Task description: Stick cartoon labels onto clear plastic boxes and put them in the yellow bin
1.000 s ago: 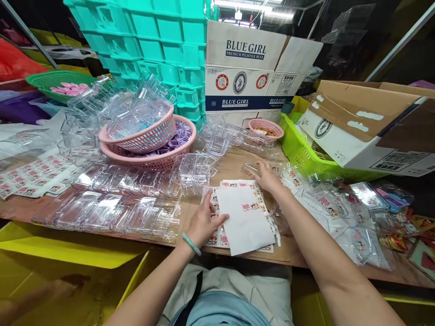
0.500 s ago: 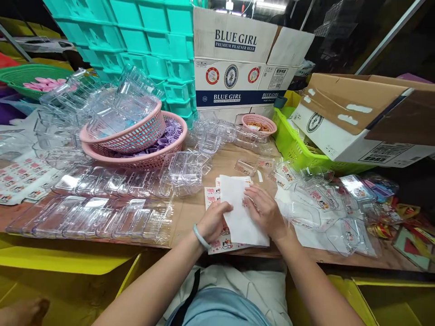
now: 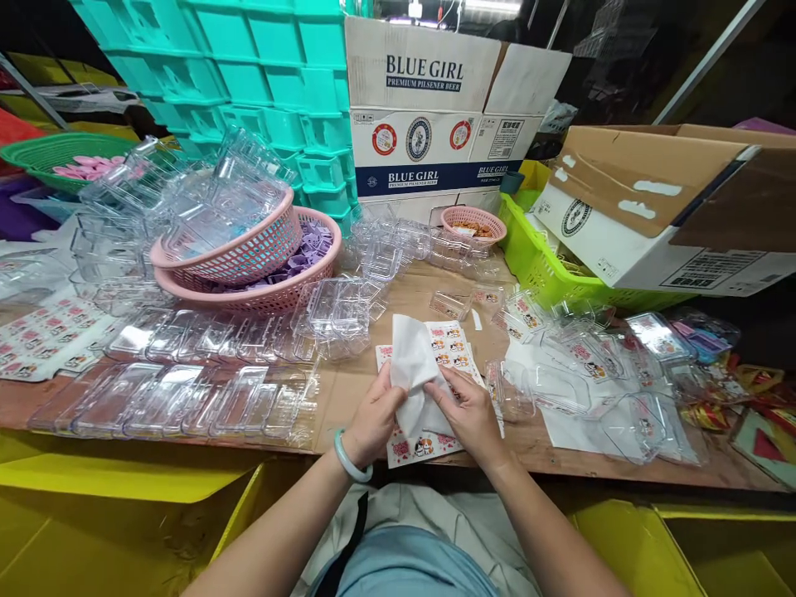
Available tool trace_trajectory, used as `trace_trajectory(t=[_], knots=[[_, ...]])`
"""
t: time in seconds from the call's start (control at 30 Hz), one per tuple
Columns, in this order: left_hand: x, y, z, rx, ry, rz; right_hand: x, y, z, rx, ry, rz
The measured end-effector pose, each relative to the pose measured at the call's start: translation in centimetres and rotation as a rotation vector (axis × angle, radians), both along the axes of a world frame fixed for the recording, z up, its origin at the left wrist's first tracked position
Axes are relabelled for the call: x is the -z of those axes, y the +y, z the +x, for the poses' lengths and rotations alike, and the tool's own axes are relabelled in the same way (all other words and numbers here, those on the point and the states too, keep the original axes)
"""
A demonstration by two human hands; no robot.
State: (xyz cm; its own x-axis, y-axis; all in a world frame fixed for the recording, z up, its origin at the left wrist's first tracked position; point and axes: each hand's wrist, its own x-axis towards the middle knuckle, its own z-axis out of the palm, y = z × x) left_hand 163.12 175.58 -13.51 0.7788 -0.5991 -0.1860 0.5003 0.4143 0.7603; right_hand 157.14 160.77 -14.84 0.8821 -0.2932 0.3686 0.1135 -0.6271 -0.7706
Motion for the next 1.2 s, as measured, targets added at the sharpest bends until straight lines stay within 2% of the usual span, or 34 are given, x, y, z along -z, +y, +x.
trace_trajectory(t=[0.1,0.33,0.5,0.7,0.83,0.9,1.0,1.07,1.2], knots=[[0.2,0.2,0.1,0.031,-0.094,0.050,-0.2,-0.2,-0.1,0.051,0.016,0.105],[0.9,0.8,0.3,0.069,-0.157,0.122,-0.5,-0.5,0.0,0.084,-0.119,-0.003],[0.6,0.6,0.6,0.100,-0.095,0.060,-1.0,-0.1,0.1,0.031,-0.026,0.092],[-0.1,0.4,0.8,0.104,-0.066,0.054,-1.0,-0.1,0.4,0.177,-0.060,0.246],[-0.2,0.5,0.6,0.103,0.025,-0.023,-1.2,-0.7,0.6,0.214,-0.083,0.340],[-0.2,0.5,0.6,0.102,0.092,-0.077,-1.4,-0.7,0.5,0.134,-0.067,0.305],[-0.2,0.2,0.7,0.092,0.130,-0.118,-1.6,0.0,0.1,-0.021,-0.058,0.076],[-0.2,-0.1,0.7,0.052,0.144,-0.128,-1.6,0.6,0.0,0.000,-0.082,-0.004],[0.0,-0.3,0.5,0.040,0.154,-0.145,-1.2,1.0,0.4,0.084,-0.111,0.005]])
